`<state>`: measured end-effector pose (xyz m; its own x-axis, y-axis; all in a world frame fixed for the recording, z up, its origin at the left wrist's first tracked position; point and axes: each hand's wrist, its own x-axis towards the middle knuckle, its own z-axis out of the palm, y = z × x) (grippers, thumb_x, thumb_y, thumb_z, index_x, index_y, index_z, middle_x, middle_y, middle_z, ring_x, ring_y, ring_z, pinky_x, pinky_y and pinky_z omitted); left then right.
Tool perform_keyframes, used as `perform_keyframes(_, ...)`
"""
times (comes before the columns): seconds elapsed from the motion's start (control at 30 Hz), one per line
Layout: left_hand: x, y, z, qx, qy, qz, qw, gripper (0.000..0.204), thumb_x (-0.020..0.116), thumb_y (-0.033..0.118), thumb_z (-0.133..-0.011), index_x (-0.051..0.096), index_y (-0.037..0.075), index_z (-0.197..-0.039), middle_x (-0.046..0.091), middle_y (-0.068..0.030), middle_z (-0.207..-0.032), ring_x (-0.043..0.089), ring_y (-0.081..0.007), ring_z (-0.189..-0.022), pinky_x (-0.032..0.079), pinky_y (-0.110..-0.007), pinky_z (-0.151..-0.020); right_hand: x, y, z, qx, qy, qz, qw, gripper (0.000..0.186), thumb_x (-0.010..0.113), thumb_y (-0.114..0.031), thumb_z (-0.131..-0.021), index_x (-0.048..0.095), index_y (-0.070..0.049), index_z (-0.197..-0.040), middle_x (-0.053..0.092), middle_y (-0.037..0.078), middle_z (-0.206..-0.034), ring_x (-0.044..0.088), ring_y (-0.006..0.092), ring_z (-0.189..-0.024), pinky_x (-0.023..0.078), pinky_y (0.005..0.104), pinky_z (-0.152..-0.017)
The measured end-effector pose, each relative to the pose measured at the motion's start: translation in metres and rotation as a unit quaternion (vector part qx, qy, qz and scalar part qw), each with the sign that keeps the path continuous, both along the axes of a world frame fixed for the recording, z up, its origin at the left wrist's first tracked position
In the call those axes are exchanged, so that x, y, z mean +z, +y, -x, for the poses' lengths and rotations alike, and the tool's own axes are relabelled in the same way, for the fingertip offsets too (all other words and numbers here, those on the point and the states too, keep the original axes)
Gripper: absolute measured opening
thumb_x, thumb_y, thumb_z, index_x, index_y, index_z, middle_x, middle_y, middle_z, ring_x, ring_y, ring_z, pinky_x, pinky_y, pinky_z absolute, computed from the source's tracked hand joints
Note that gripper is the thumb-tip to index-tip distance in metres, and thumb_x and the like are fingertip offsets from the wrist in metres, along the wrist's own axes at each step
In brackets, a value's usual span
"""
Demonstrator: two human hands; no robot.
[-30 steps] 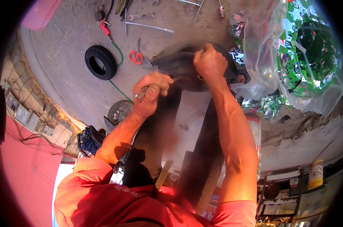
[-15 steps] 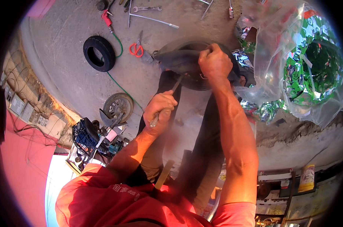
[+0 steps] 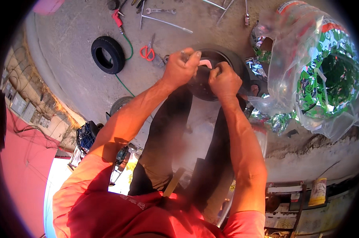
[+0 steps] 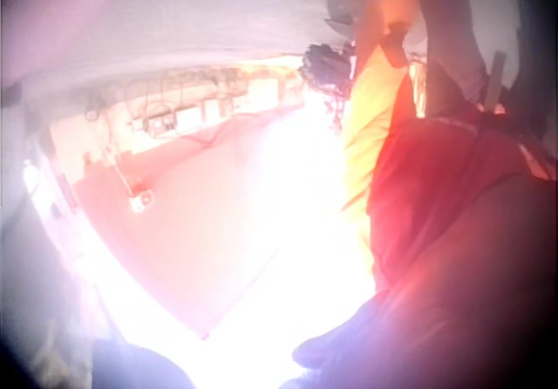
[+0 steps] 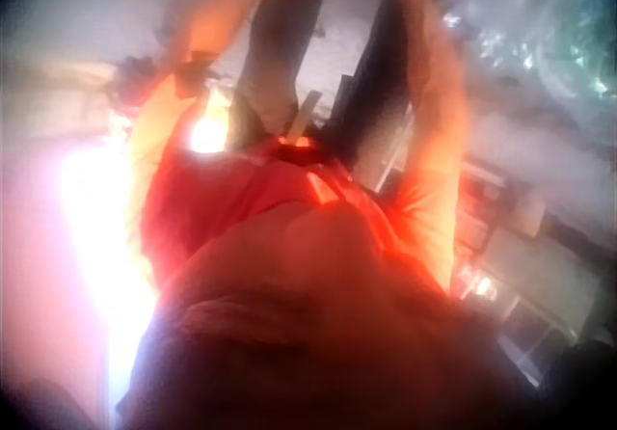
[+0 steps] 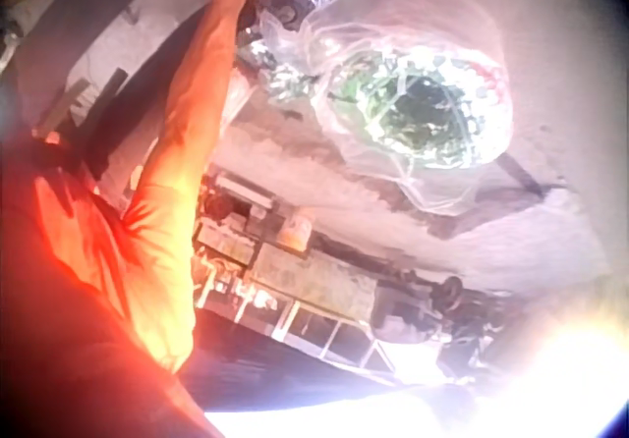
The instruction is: The person is repairing a small vehicle wheel. They use a screwdriver and a pry bar to separate the tire from the rim, then pull the inner tube out and continue using tools to remove the tire completely.
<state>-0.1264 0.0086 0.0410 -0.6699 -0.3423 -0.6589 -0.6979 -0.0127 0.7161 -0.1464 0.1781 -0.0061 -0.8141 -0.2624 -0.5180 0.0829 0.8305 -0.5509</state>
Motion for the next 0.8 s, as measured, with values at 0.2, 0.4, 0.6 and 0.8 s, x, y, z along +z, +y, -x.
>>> perform_keyframes(0.2, -0.060, 0.012, 0.035, -0.121, -0.033, 0.046, 0.991, 0.038, 0.068, 0.033, -0.099, 0.067, -0.001, -0.083, 0.066, -0.0059, -0.065, 0.061, -0.0112, -0.055, 0.048, -0.032, -0.052, -0.016, 0.008, -0.002, -0.015, 0.037, 0.014, 0.999, 0.010, 0.067, -0.022, -0.083, 0.072, -0.014, -0.088, 0.074, 0.013, -0.079, 0.072, 0.0382, -0.071, 0.057, 0.0495, -0.066)
perform_keyframes(0.4, -0.089, 0.017, 0.057, -0.049, 0.045, 0.146, 0.987, 0.041, 0.071, 0.036, -0.089, 0.064, -0.001, -0.073, 0.063, -0.0197, -0.062, 0.065, -0.0332, -0.057, 0.050, -0.044, -0.058, -0.028, 0.010, 0.004, -0.050, 0.038, 0.018, 0.998, 0.011, 0.067, -0.022, -0.082, 0.073, -0.015, -0.088, 0.074, 0.011, -0.077, 0.072, 0.0363, -0.070, 0.057, 0.0485, -0.065)
perform_keyframes(0.6, -0.138, 0.011, 0.085, -0.065, -0.027, 0.168, 0.983, 0.046, 0.069, 0.040, -0.089, 0.066, -0.004, -0.074, 0.065, -0.0236, -0.065, 0.067, -0.0382, -0.061, 0.051, -0.046, -0.060, -0.046, -0.001, 0.024, -0.076, 0.015, -0.022, 0.997, 0.012, 0.067, -0.024, -0.082, 0.073, -0.017, -0.088, 0.074, 0.013, -0.078, 0.072, 0.0376, -0.071, 0.057, 0.0502, -0.064)
perform_keyframes(0.8, -0.128, -0.014, 0.097, -0.114, -0.055, 0.192, 0.973, 0.052, 0.065, 0.043, -0.091, 0.064, -0.005, -0.071, 0.065, -0.0269, -0.068, 0.068, -0.0409, -0.068, 0.051, -0.050, -0.067, -0.036, -0.013, 0.054, -0.057, -0.074, -0.088, 0.992, 0.023, 0.061, -0.032, -0.086, 0.073, -0.014, -0.094, 0.075, 0.020, -0.082, 0.073, 0.0430, -0.080, 0.057, 0.0547, -0.074)
